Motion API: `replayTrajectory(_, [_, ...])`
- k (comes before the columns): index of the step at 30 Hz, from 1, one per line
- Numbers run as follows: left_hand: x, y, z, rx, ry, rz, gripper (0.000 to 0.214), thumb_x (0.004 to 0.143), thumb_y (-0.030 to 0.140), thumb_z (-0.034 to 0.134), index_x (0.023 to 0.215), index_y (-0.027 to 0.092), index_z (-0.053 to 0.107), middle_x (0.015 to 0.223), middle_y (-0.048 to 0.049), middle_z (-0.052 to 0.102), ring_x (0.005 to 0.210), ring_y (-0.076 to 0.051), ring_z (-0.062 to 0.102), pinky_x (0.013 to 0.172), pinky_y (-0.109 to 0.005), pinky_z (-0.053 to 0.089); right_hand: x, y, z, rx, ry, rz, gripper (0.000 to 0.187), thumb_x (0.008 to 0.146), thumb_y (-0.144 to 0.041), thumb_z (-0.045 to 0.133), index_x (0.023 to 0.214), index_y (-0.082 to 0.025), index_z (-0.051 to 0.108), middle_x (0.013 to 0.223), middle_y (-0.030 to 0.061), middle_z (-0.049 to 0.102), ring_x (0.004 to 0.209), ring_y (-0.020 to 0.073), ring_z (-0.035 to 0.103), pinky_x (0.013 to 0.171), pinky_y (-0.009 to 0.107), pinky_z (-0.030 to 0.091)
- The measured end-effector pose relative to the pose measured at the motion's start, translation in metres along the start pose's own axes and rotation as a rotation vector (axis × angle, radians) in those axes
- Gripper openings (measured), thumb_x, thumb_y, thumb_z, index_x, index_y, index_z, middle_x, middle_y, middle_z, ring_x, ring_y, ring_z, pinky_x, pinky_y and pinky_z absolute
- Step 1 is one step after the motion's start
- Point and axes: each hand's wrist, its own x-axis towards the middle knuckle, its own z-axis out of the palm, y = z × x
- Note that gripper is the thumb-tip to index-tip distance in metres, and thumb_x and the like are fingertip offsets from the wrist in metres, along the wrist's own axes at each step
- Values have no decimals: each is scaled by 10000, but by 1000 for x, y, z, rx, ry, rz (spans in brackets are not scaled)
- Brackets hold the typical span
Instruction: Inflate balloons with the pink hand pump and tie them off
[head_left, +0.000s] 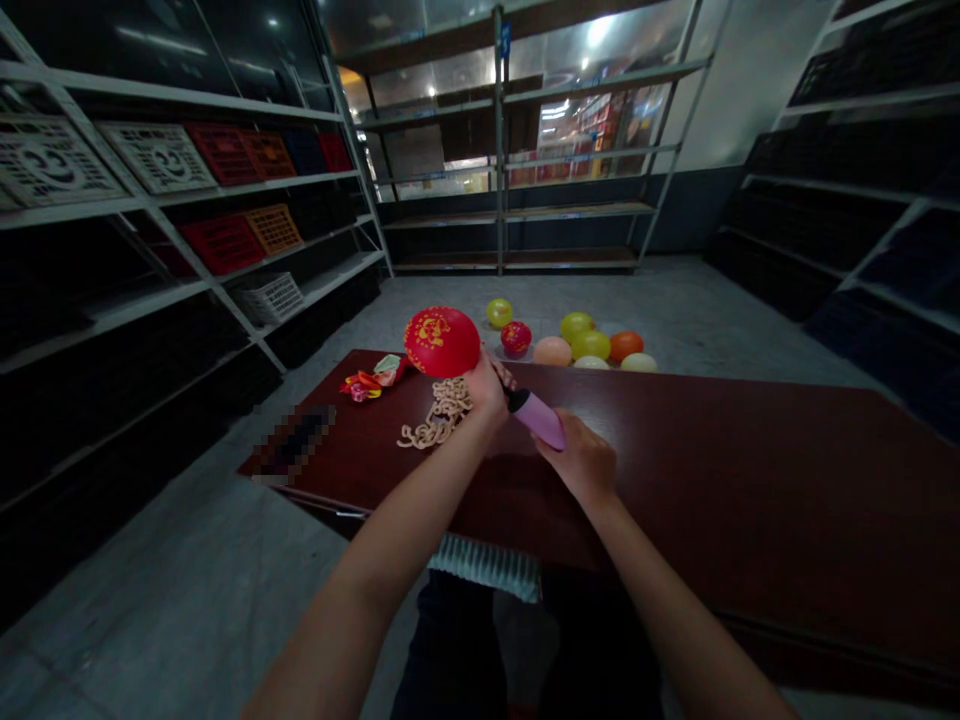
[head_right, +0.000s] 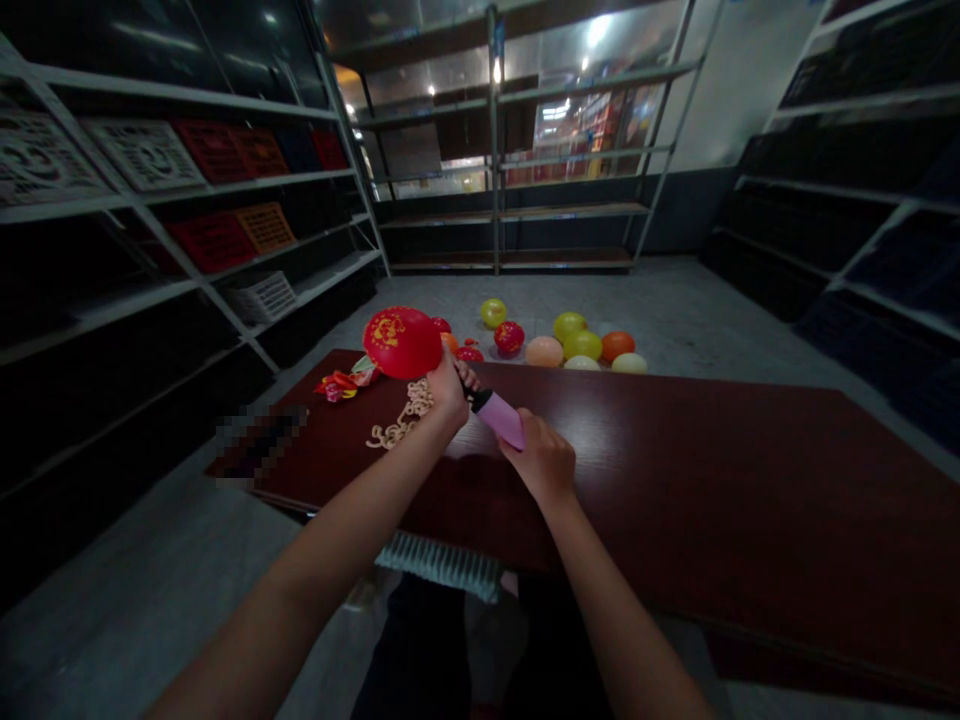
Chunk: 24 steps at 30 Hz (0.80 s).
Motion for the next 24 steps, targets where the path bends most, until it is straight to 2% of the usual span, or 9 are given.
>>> replayTrajectory(5, [16,14,3,48,66,-19,473,987,323,569,592,218,330,428,81,318,303,-63,303,355,-214,230,0,-4,0,23,1,-32,403,912,-417,655,1240,-183,664,1000,75,794,803,214,735,654,290,447])
replayTrajectory(9, [32,43,6,56,133,52,423,993,300,550,631,222,345,444,90,334,304,-63,315,359,-209,237,-1,-3,0,13,3,-61,413,930,-433,641,1253,-176,657,1015,83,792,820,224,742,676,294,478])
replayTrajectory(14, [50,95,-14,23,216,123,417,987,343,577,677,224,325,458,108,328,312,-54,323,378,-185,243,-1,-7,-4,-6,-1,-141,400,924,-393,671,1256,-169,676,1038,104,794,855,226,749,715,291,510])
replayTrajectory(17, [56,118,-30,-11,260,160,441,974,373,610,675,221,324,464,108,327,316,-51,307,385,-187,243,-1,-11,-7,-12,-12,-184,385,931,-393,668,1245,-172,689,1025,102,798,843,218,747,726,290,509])
replayTrajectory(20, [55,121,-38,-28,282,149,462,998,395,582,655,219,328,466,95,322,317,-56,299,380,-202,245,-1,-9,-7,-24,-21,-178,361,922,-388,667,1220,-189,701,989,82,798,807,204,736,712,291,489])
replayTrajectory(24, [50,103,-30,-62,224,177,537,965,509,627,643,221,307,468,91,301,331,-58,307,383,-208,259,0,-1,-7,-69,4,-114,343,885,-385,693,1161,-184,717,933,70,792,761,203,719,674,297,453])
